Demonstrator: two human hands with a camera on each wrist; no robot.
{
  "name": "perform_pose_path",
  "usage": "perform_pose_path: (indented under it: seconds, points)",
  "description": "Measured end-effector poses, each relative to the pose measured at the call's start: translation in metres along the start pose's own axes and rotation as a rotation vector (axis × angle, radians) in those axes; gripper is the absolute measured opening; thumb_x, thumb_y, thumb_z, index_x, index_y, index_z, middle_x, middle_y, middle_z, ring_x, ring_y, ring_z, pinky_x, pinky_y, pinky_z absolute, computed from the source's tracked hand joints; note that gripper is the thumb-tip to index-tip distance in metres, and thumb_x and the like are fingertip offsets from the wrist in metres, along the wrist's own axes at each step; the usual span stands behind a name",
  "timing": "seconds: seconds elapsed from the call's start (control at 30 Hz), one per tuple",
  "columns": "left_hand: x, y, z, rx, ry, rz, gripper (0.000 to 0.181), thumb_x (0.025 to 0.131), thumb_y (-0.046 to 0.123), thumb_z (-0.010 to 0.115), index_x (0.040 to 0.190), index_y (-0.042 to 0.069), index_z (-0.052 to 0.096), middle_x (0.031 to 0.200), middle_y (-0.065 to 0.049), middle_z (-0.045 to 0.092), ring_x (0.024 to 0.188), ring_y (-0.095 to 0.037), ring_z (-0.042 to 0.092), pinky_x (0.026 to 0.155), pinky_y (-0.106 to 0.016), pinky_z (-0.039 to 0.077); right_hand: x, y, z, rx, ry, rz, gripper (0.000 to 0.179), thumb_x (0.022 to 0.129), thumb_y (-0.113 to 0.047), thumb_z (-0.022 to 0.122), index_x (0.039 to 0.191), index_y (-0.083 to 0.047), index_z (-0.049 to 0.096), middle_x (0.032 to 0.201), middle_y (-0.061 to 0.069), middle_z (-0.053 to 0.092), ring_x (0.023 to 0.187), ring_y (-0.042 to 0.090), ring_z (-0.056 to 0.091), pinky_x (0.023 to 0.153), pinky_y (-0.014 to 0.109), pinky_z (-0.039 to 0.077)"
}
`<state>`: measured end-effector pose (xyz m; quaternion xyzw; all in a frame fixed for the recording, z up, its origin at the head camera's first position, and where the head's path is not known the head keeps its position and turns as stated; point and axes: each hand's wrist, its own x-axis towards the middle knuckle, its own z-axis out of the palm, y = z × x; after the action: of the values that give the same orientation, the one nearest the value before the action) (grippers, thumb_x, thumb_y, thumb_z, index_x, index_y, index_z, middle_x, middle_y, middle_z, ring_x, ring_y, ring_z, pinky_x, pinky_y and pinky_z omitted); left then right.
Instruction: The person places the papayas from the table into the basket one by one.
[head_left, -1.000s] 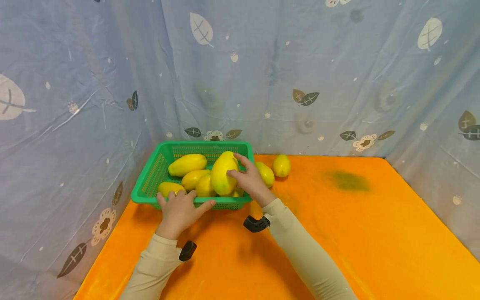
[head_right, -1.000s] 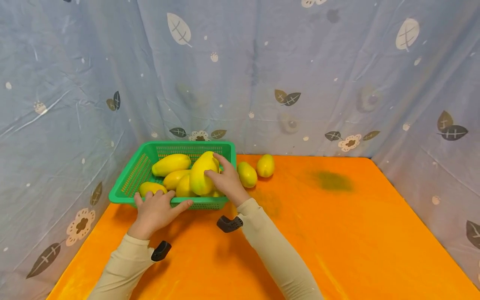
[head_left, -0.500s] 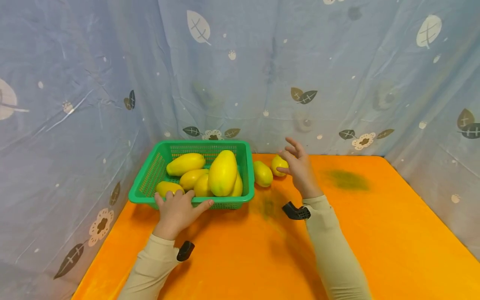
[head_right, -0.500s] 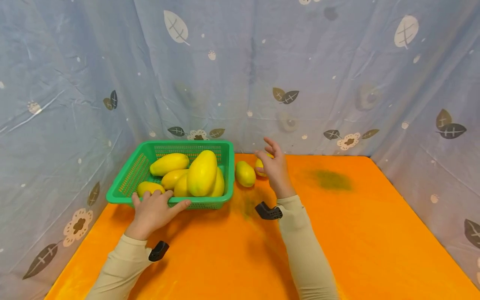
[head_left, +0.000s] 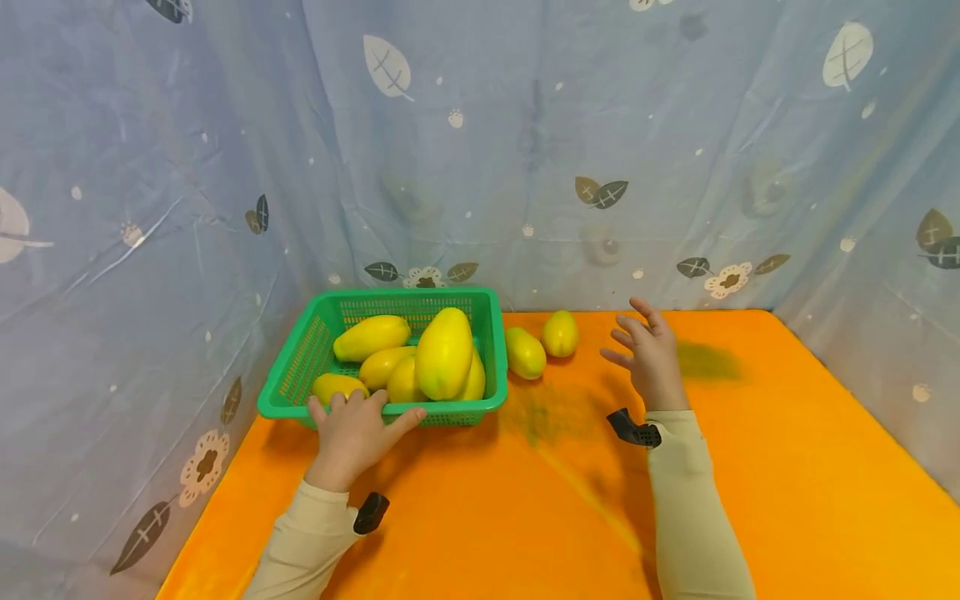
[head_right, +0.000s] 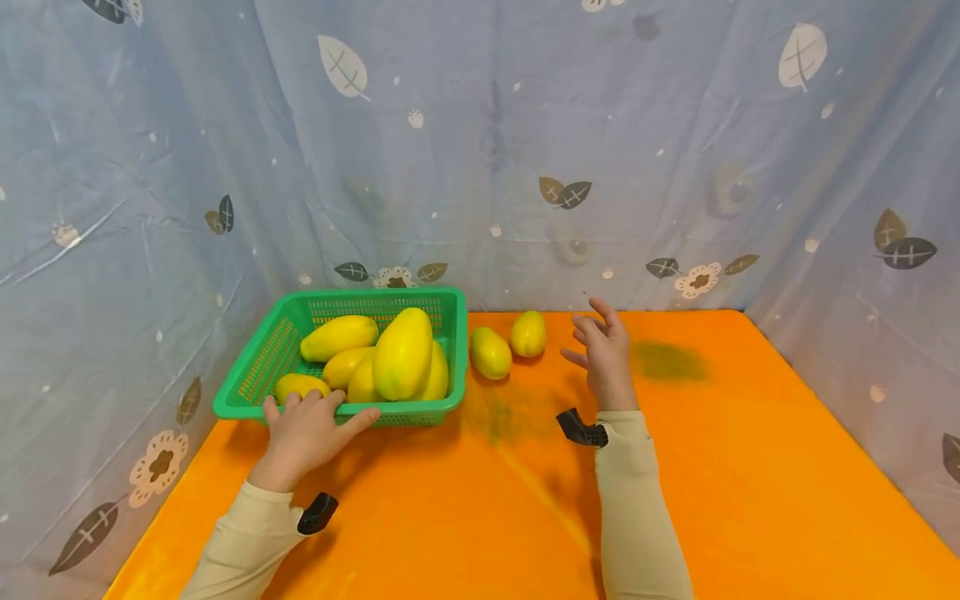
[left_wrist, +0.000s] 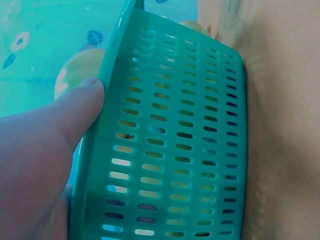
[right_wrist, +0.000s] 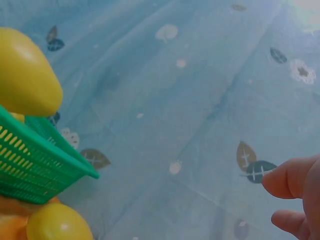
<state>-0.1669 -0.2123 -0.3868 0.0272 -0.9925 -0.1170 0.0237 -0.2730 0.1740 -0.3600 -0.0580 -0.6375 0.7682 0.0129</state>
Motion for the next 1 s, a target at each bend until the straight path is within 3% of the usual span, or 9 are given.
perform_pose_path:
  seconds: [0.33,0.53,0.7,1.0]
  points:
    - [0.000,-0.003,-0.004,0.003,0.009,-0.007,0.082,0.093,0.074,0.052,0.137,0.006,0.063,0.125,-0.027,0.063,0.112,-0.053,0.051,0.107,-0.086,0.008,0.010,0.008,0.006,-0.006,-0.005,0.005,0.061,0.106,-0.025,0.051,0.162,-0.025,0.026,0.169,0.013,0.014,0.151,0.039,0.032,0.075,0.023,0.061]
    - [0.002,-0.003,-0.002,0.017,0.001,0.000,0.084,0.093,0.076,0.051,0.138,0.006,0.063,0.127,-0.027,0.063,0.110,-0.051,0.051,0.107,-0.086,0.009,0.018,0.017,0.004,-0.029,-0.003,0.061,0.061,0.107,-0.029,0.049,0.163,-0.026,0.024,0.172,0.008,0.009,0.151,0.038,0.032,0.089,0.032,0.061]
    - [0.002,-0.001,-0.001,0.017,0.005,-0.002,0.083,0.093,0.075,0.052,0.138,0.007,0.063,0.127,-0.026,0.063,0.109,-0.050,0.051,0.107,-0.085,0.009,0.039,0.029,0.010,-0.124,-0.039,0.118,0.064,0.107,-0.034,0.050,0.164,-0.027,0.022,0.173,0.006,0.010,0.153,0.040,0.029,0.112,0.050,0.049]
    - [0.000,0.002,0.001,0.005,0.014,-0.002,0.079,0.093,0.072,0.055,0.136,0.006,0.064,0.124,-0.026,0.064,0.109,-0.051,0.051,0.108,-0.085,0.010,0.077,0.045,0.028,-0.371,-0.045,0.171,0.071,0.104,-0.034,0.056,0.164,-0.017,0.022,0.171,0.013,0.019,0.152,0.042,0.031,0.110,0.058,0.048]
